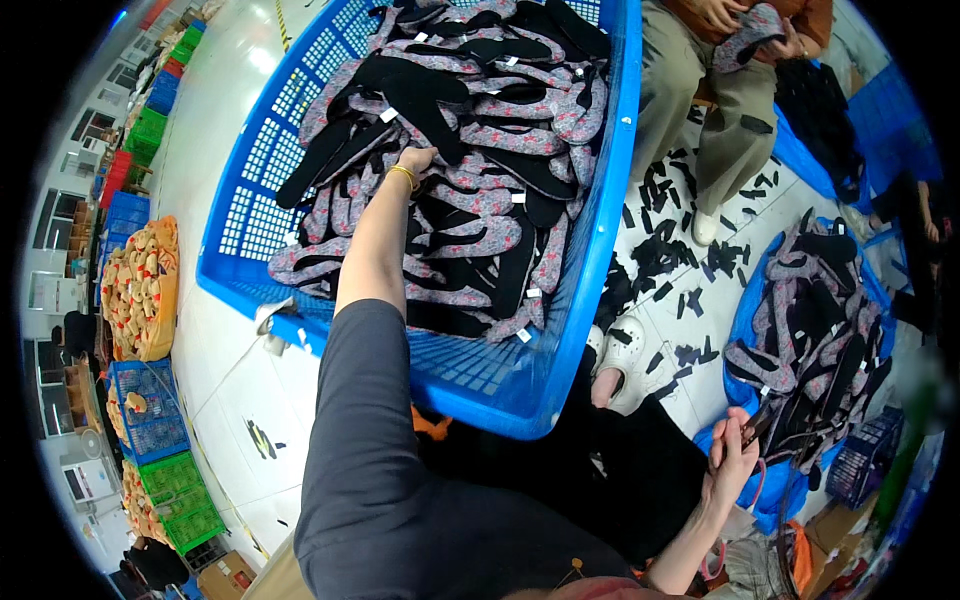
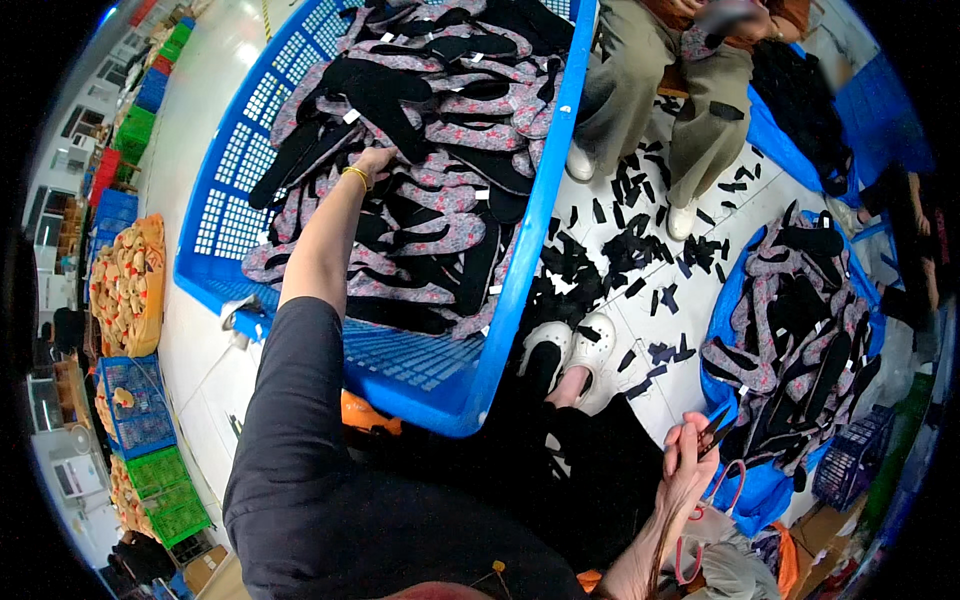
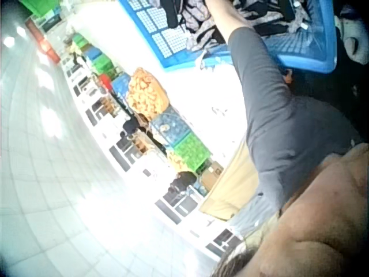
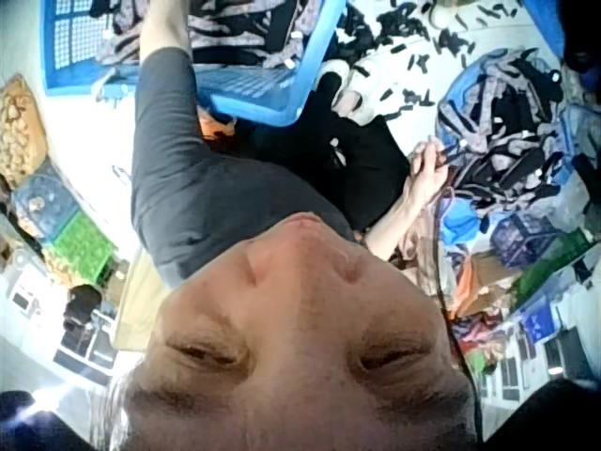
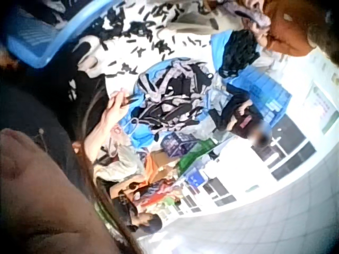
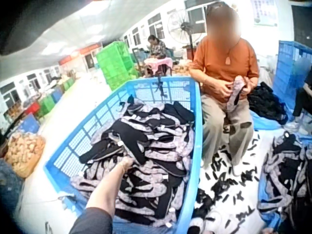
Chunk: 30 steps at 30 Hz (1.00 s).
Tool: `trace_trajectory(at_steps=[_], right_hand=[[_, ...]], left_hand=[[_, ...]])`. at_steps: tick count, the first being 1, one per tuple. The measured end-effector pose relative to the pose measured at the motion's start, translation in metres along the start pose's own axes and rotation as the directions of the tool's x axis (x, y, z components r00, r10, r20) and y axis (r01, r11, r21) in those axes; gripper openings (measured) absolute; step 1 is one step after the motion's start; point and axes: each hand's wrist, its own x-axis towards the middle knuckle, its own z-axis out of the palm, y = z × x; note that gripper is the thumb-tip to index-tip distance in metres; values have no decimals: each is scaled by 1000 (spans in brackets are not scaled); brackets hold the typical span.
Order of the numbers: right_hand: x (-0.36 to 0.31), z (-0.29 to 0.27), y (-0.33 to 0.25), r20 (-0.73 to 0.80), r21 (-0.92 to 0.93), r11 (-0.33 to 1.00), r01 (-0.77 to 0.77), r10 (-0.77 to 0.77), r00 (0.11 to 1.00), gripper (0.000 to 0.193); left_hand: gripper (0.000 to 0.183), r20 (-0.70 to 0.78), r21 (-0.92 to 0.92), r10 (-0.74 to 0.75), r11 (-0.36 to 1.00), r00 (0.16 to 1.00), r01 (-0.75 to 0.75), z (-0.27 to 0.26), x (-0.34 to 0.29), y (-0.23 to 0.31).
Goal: The person sits on the floor and assembles floral-patterned slippers by hand. They pick up a slipper sole and a black strap from a blue basket, align the strap onto the sole, and press it down to secure it. The person repeats this process for multiple slippers, handling them one at a time.
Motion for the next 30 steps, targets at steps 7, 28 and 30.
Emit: trace_trajectory(at_steps=[7, 28, 30], right_hand=[[10, 5, -6, 136, -51, 998, -43, 49, 989, 14], [-126, 5, -22, 179, 243, 795, 556, -600, 780, 56], [-148, -3, -26, 218, 127, 754, 645, -655, 723, 75]], left_hand=[[74, -339, -130, 227, 950, 913, -285, 29, 78, -56], [31, 708, -650, 706, 644, -13, -404, 35, -568, 83], [23, 820, -562, 561, 747, -115, -355, 66, -586, 62]])
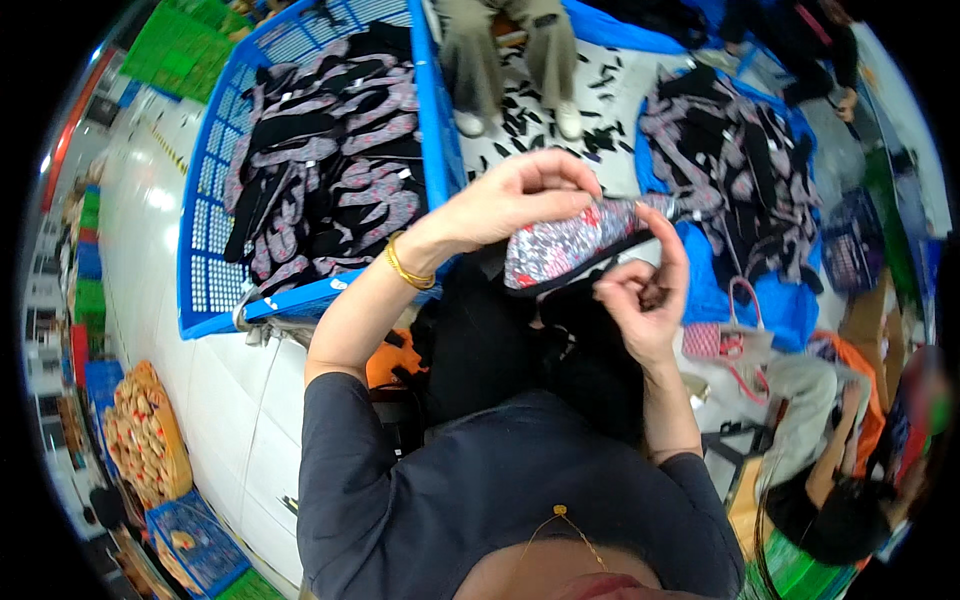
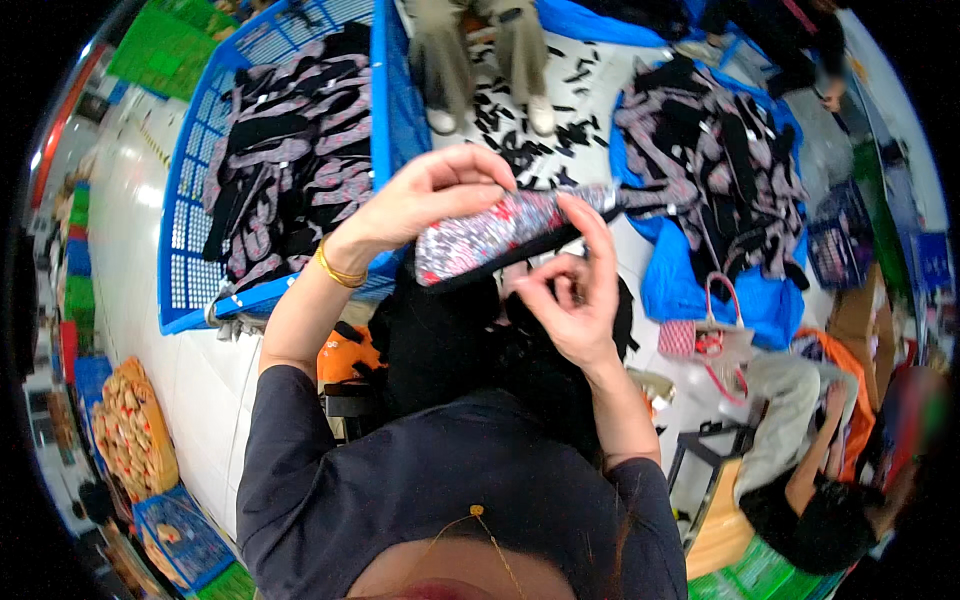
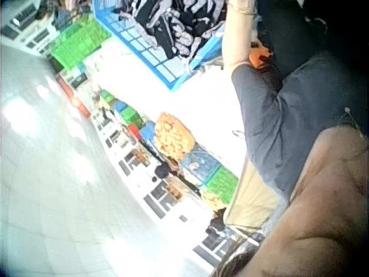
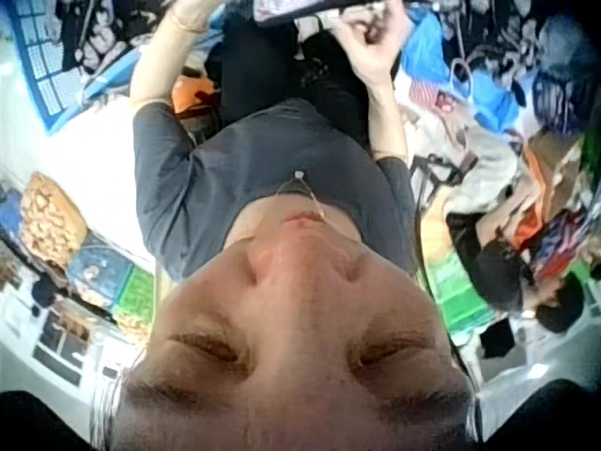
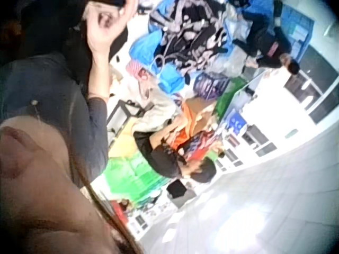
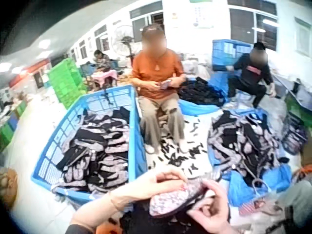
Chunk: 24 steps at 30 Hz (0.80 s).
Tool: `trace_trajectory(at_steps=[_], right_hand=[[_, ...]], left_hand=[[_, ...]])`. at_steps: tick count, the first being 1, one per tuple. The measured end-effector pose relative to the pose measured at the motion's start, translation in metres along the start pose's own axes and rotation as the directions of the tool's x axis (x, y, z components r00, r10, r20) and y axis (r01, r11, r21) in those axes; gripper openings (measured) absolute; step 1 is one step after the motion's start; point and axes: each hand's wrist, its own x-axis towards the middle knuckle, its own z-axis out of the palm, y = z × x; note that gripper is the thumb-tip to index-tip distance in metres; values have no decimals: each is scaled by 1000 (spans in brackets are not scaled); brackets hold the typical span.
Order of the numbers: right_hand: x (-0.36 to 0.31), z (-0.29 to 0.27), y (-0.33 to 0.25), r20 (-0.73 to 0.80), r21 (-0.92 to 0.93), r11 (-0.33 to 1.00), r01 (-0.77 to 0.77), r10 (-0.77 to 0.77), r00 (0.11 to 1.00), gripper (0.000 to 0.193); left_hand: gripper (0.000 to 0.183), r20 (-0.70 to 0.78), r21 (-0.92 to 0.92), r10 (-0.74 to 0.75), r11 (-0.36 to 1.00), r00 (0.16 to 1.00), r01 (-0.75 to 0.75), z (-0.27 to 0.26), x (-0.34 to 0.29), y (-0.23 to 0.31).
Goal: The person sits on the floor and assembles floral-patterned slippers by hand. They pick up a slipper sole and a black strap from a blue basket, align the strap onto the sole, and press it down to secure it. The person repeats this process for multiple slippers, handling them one at a time.
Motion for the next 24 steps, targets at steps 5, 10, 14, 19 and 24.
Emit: trace_trajectory(at_steps=[5, 10, 14, 19, 24], right_hand=[[-38, -23, 34, -38, -74, 997, 21, -24, 999, 40], [-78, -25, 46, -87, 55, 976, -209, 213, 973, 28], [-93, -36, 48, -68, 130, 941, -312, 323, 944, 22], [-84, -35, 33, 1, 146, 926, -349, 353, 936, 30], [-79, -41, 40, 213, -82, 897, -434, 442, 872, 22]], left_hand=[[37, 143, -90, -83, 991, 986, 97, 40, 17, -29], [54, 335, 0, -116, 992, 935, 123, 40, 14, -46], [46, 359, 164, -157, 981, 920, 103, 51, 1, -69], [33, 282, 334, -221, 935, 933, 120, 62, -12, -92], [31, 214, 446, -44, 893, 976, -57, 62, -29, -93]])
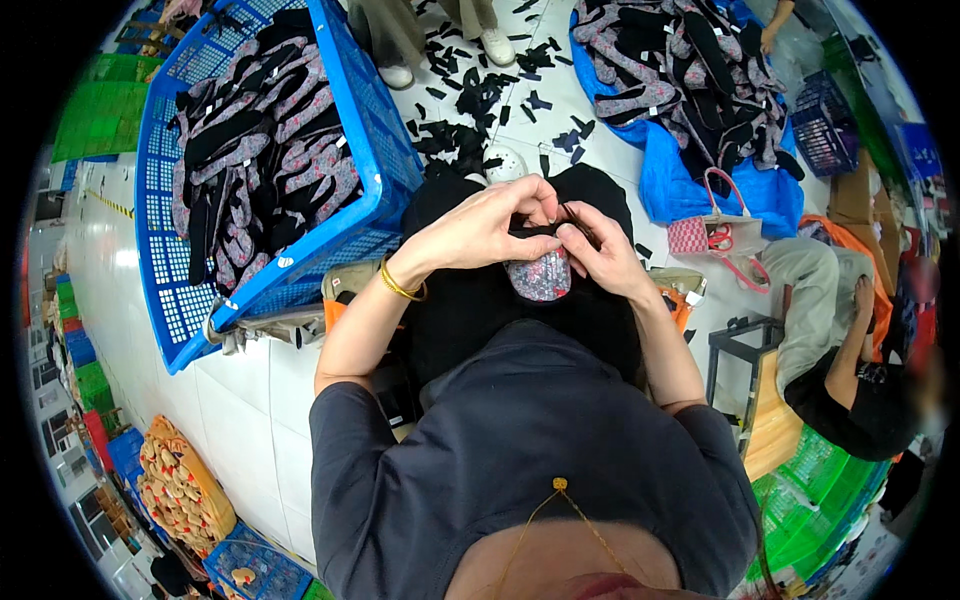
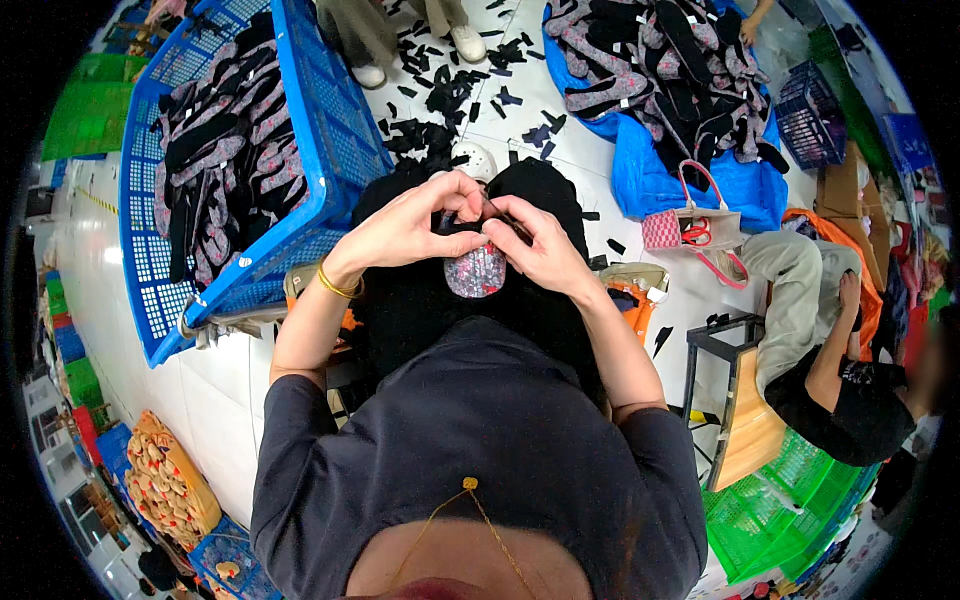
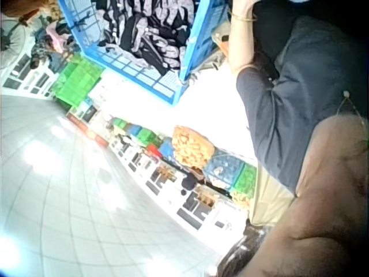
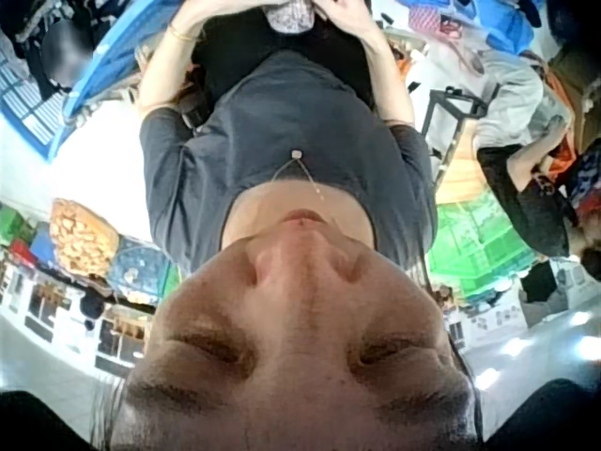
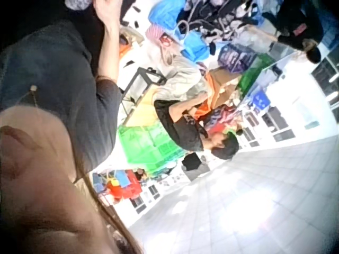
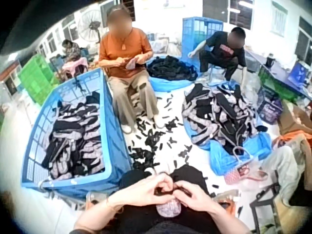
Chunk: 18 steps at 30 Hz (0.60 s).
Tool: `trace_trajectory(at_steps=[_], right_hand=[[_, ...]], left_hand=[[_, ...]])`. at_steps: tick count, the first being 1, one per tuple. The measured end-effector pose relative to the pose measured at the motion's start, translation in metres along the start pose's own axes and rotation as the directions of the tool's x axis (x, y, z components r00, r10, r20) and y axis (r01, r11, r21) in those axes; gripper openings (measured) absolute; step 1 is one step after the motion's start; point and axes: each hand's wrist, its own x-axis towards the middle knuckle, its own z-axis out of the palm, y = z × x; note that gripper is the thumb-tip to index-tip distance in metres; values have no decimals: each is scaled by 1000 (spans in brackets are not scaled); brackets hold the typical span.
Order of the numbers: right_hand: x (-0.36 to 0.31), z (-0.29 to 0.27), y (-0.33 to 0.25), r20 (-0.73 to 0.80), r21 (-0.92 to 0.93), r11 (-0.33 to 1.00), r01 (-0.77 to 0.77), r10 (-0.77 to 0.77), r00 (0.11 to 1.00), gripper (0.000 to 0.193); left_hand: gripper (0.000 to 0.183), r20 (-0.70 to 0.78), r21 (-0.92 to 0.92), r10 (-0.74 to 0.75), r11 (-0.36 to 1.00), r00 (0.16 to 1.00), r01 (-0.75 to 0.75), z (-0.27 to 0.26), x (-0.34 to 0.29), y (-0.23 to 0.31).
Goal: The person sits on the floor and assembles floral-patterned slippers by hand. They pick up a slipper sole and a black strap from a blue basket, align the strap onto the sole, and press it down to secure it. The person repeats this process for multiple slippers, handling them one at a time.
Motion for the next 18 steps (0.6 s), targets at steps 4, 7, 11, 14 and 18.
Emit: trace_trajectory(at_steps=[4, 7, 11, 14, 18], right_hand=[[8, 6, 5, 60, 22, 1000, 1, -2, 998, 17], [7, 11, -1, 23, 146, 978, -148, 147, 989, 16], [7, 15, 3, 25, 235, 961, -145, 143, 989, 17], [5, 18, 3, 43, 268, 956, -119, 112, 993, 14], [4, 20, 2, 60, 242, 966, -95, 83, 995, 18]], left_hand=[[19, 48, -412, -122, 902, 991, 131, -11, -19, -21], [26, 0, -699, -195, 701, 981, 140, -22, -33, -42], [31, 61, -491, -127, 860, 990, 141, -23, -42, -38], [38, 96, -408, -162, 893, 982, 187, -20, -43, -26], [36, 46, -413, -187, 891, 981, 189, -12, -45, -30]])
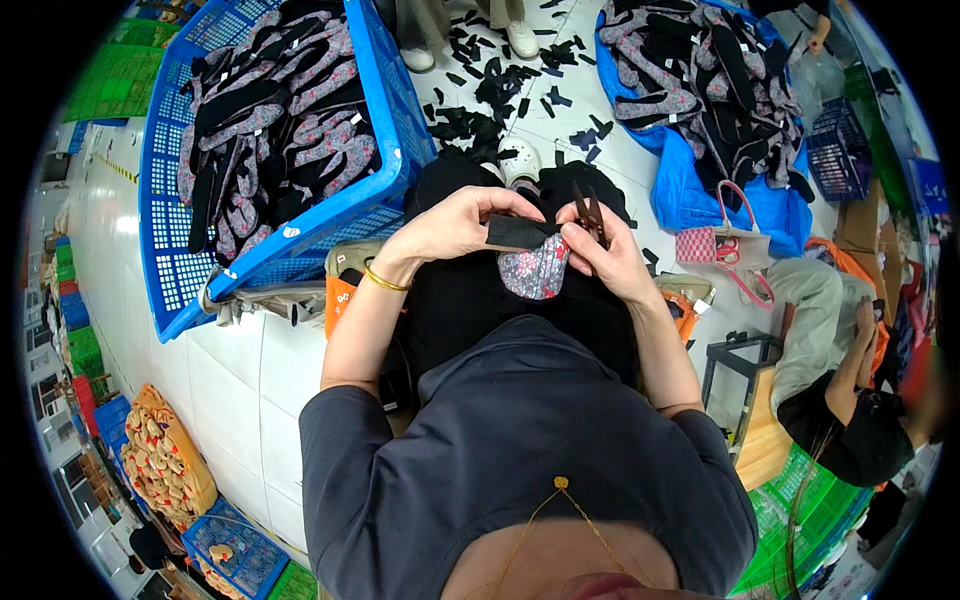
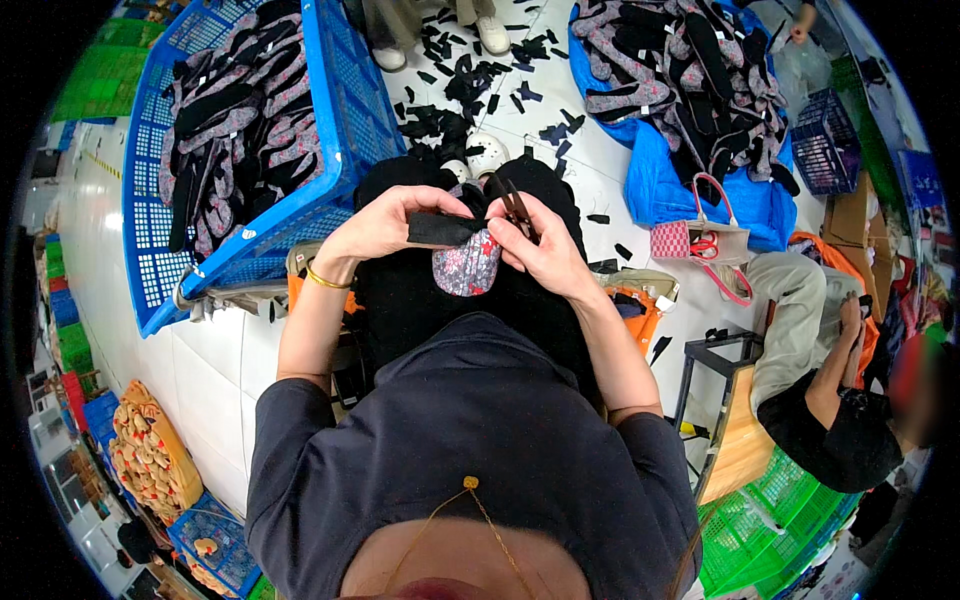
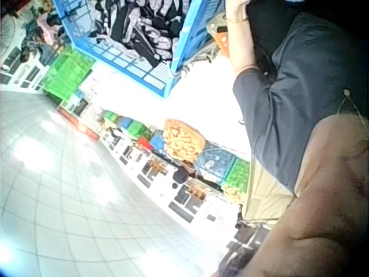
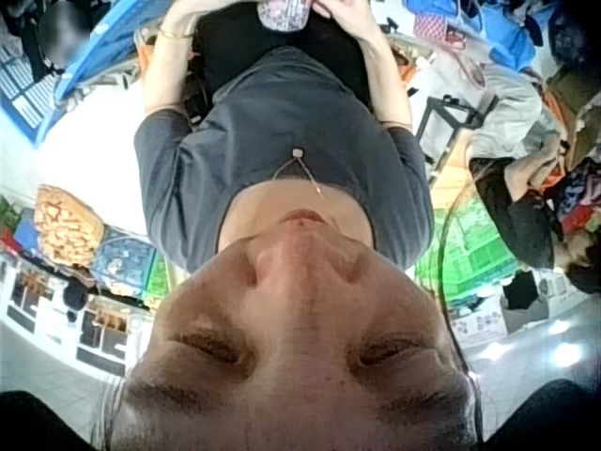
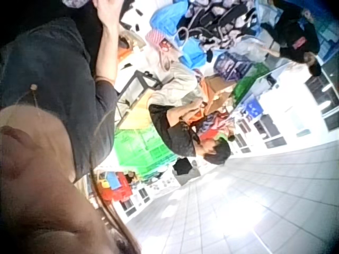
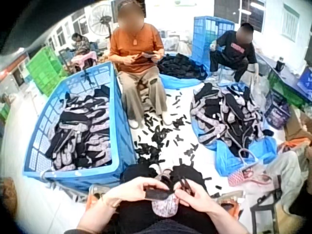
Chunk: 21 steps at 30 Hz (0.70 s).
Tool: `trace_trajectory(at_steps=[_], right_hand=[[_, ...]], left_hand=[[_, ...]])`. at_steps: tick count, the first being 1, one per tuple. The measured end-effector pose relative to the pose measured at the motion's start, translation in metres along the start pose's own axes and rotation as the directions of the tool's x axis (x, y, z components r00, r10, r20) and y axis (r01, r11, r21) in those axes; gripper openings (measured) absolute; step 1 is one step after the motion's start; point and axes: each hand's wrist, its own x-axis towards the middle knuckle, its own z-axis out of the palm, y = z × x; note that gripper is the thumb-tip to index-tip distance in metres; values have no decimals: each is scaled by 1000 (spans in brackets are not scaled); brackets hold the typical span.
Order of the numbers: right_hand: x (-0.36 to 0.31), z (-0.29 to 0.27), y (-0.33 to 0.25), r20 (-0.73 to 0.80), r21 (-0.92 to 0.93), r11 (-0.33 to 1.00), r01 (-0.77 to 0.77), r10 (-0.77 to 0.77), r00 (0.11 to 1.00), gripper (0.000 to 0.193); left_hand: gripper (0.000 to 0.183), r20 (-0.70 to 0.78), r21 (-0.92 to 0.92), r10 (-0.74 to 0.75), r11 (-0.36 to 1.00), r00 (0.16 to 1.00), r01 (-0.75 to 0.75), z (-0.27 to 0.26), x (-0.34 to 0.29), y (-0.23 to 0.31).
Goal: The person sits on the floor and assembles floral-patterned slippers by hand. They pick up a slipper sole and a black strap from a blue basket, align the strap onto the sole, and press it down to secure it. The person repeats this process for multiple slippers, handling them one at a time.
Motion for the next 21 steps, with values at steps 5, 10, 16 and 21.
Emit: trace_trajectory(at_steps=[5, 10, 16, 21], right_hand=[[-5, 0, -14, 72, -144, 989, -22, 33, 997, 37], [1, 11, -25, 108, -317, 948, -14, 50, 993, 48], [11, 16, -20, 94, -534, 817, 218, -199, 976, 31], [15, 13, -4, 50, -556, 736, 387, -435, 899, 34]], left_hand=[[12, -344, 83, -26, 995, 939, 58, 20, -3, 2], [16, -227, 751, 635, 596, 738, -282, 31, -7, 13], [11, -259, 839, 739, 491, 622, -235, 45, -15, 13], [23, -676, -14, 255, 933, 691, -359, 42, -17, -12]])
